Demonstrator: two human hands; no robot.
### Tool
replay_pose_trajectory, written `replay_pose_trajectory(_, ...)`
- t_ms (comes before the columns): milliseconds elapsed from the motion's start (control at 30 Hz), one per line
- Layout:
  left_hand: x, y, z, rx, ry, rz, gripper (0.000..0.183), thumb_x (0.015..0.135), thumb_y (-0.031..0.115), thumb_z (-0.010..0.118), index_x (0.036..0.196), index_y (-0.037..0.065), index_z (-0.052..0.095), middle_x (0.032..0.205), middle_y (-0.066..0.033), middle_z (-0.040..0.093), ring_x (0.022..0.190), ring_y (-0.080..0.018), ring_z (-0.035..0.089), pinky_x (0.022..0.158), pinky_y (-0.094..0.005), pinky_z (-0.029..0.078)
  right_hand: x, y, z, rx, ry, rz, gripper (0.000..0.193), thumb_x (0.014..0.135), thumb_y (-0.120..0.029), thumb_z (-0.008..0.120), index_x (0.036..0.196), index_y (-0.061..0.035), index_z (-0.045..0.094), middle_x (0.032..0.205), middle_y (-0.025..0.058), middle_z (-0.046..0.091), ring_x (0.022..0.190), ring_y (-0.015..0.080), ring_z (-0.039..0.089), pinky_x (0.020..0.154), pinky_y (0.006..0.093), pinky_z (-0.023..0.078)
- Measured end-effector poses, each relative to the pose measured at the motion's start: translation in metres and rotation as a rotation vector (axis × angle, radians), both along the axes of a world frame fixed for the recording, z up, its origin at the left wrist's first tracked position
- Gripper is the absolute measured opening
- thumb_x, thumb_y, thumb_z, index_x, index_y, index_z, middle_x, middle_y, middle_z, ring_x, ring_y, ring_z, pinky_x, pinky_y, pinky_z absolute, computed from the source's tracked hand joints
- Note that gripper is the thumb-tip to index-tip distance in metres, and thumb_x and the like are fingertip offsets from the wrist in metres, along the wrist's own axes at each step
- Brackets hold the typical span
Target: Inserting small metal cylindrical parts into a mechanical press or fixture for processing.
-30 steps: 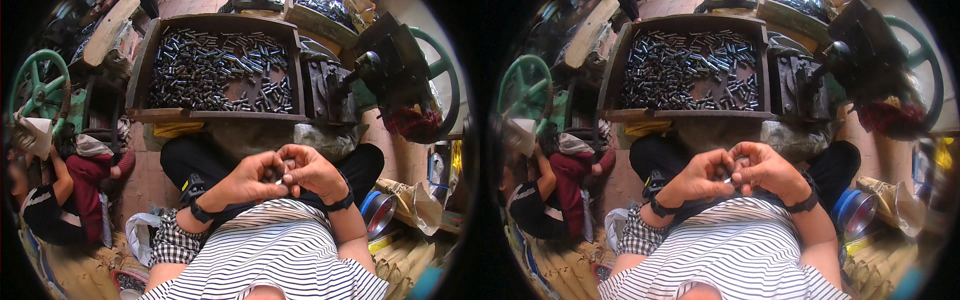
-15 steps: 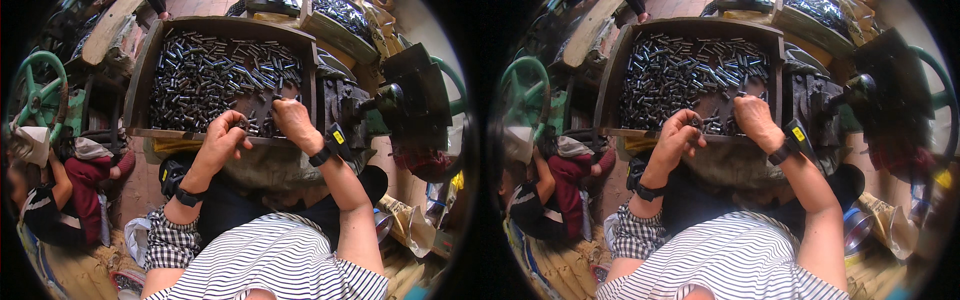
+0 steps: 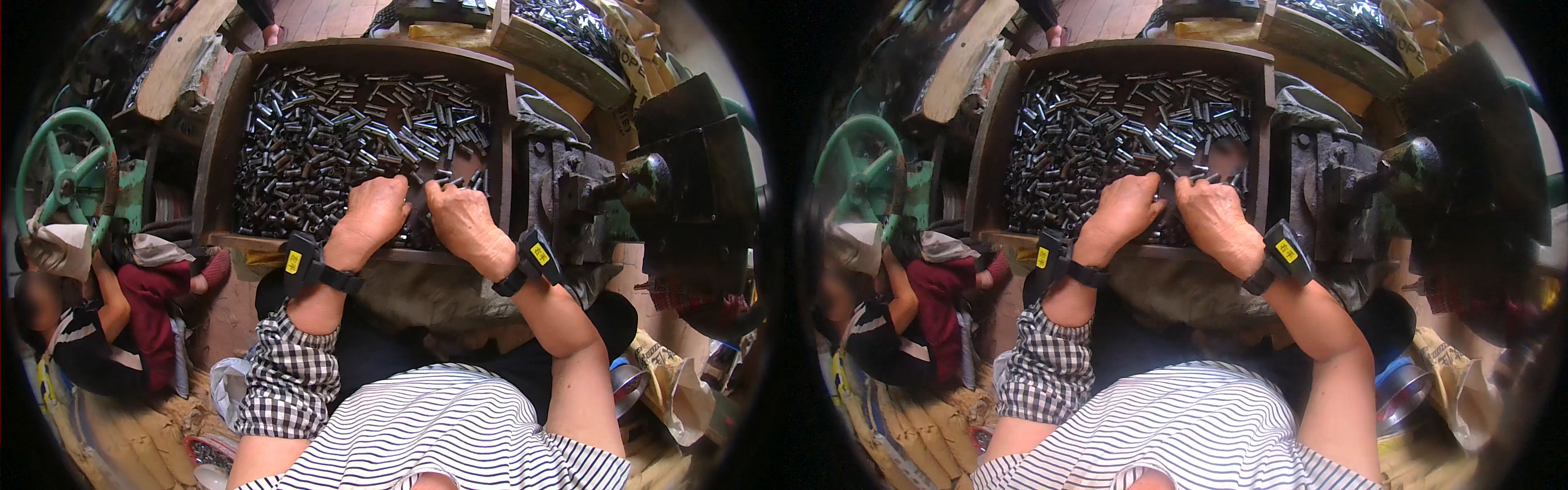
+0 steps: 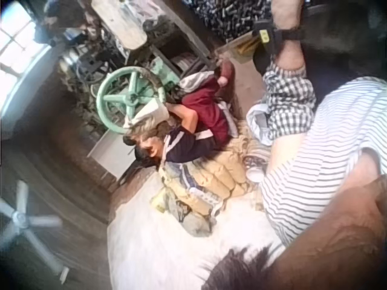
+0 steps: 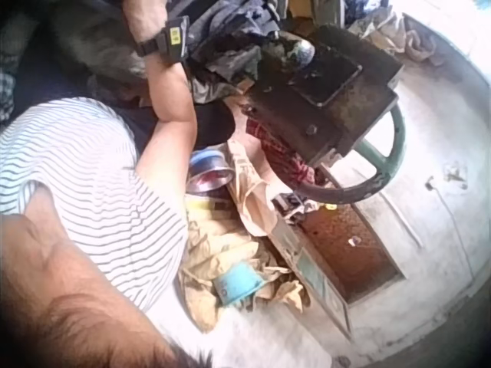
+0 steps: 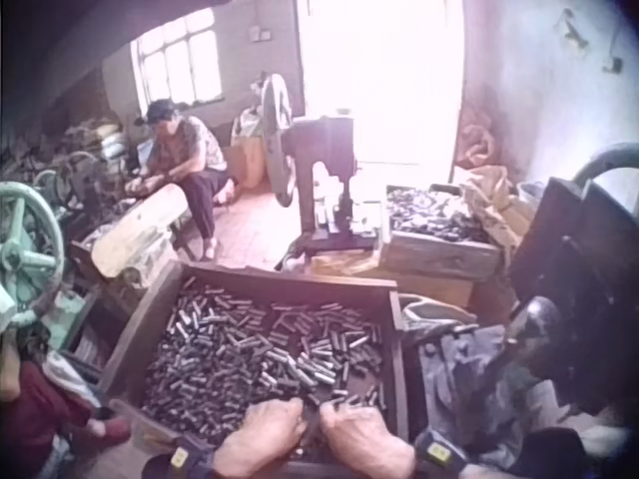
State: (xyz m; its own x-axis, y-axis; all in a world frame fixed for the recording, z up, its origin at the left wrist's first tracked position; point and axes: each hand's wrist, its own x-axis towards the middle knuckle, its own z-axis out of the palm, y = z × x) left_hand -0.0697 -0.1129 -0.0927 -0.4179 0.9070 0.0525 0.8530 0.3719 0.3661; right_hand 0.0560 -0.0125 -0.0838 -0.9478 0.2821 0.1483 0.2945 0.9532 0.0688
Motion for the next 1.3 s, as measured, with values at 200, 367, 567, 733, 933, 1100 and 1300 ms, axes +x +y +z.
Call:
replay_pose_trajectory(200,0.006,0.005,0.001,0.066,-0.04,-0.003,0.024,0.073,0.018,0.067,0.087,0.0,0.058,0.076,-0.0185,0.062,0.074,-0.0356,0.062,0.067,-0.0444,0.05,0.022,0.016,0.006,-0.336,0.306,0.077,0.021,0.071,-0.007,0.062,0.091,-0.0018,0.057,0.075,0.0186,0.061,0.066,0.0337,0.063,0.062,0.0397,0.052)
replay_pose_trajectory(367,0.026,-0.005,0.014,0.388,-0.995,0.033,0.013,0.078,0.007,0.056,0.089,0.001,0.056,0.063,-0.0025,0.056,0.053,-0.0078,0.055,0.042,-0.021,0.043,0.055,0.013,0.021,-1.412,0.623,-0.127,0.007,0.084,-0.005,0.057,0.09,-0.0007,0.056,0.069,0.0032,0.06,0.055,0.009,0.062,0.046,0.019,0.045)
replay_pose_trajectory(567,0.05,-0.03,0.015,0.55,-1.669,0.055,0.013,0.083,0.009,0.052,0.092,0.002,0.058,0.067,-0.0001,0.055,0.052,-0.0033,0.051,0.04,-0.0148,0.04,0.082,-0.012,0.029,-1.815,0.727,-0.2,0.014,0.087,-0.009,0.059,0.096,-0.0005,0.053,0.07,0.004,0.06,0.055,0.0103,0.062,0.046,0.0183,0.048)
replay_pose_trajectory(733,0.063,-0.038,0.011,0.603,-1.727,0.0,0.015,0.086,0.013,0.056,0.093,0.001,0.059,0.068,-0.0014,0.056,0.054,-0.0043,0.052,0.041,-0.015,0.041,0.09,-0.03,0.033,-1.905,0.799,-0.263,0.014,0.086,-0.007,0.06,0.096,0.0015,0.055,0.071,0.0072,0.061,0.052,0.01,0.06,0.047,0.0182,0.048)
replay_pose_trajectory(933,0.079,-0.044,0.006,0.627,-1.772,0.049,0.012,0.086,0.013,0.058,0.093,0.003,0.058,0.068,-0.0011,0.056,0.053,-0.0059,0.053,0.04,-0.0155,0.041,0.1,-0.035,0.027,-1.809,0.751,-0.187,0.013,0.085,-0.009,0.061,0.091,0.0027,0.058,0.073,0.0096,0.063,0.049,0.0086,0.058,0.046,0.0181,0.048)
replay_pose_trajectory(1100,0.088,-0.048,0.007,0.64,-1.834,0.015,0.013,0.088,0.014,0.058,0.096,0.004,0.057,0.068,-0.0018,0.058,0.049,-0.0077,0.055,0.04,-0.0158,0.041,0.103,-0.038,0.022,-1.803,0.791,-0.217,0.02,0.086,-0.017,0.064,0.088,0.0025,0.059,0.067,0.0083,0.062,0.044,0.0067,0.054,0.04,0.0166,0.043)
replay_pose_trajectory(1300,0.107,-0.051,0.013,0.725,-1.86,0.063,0.014,0.089,0.014,0.058,0.098,0.004,0.056,0.068,-0.0036,0.059,0.049,-0.0099,0.057,0.041,-0.0172,0.043,0.106,-0.043,0.02,-1.699,0.871,-0.198,0.022,0.087,-0.019,0.064,0.086,0.0021,0.059,0.065,0.0078,0.061,0.04,0.0052,0.05,0.036,0.0163,0.038)
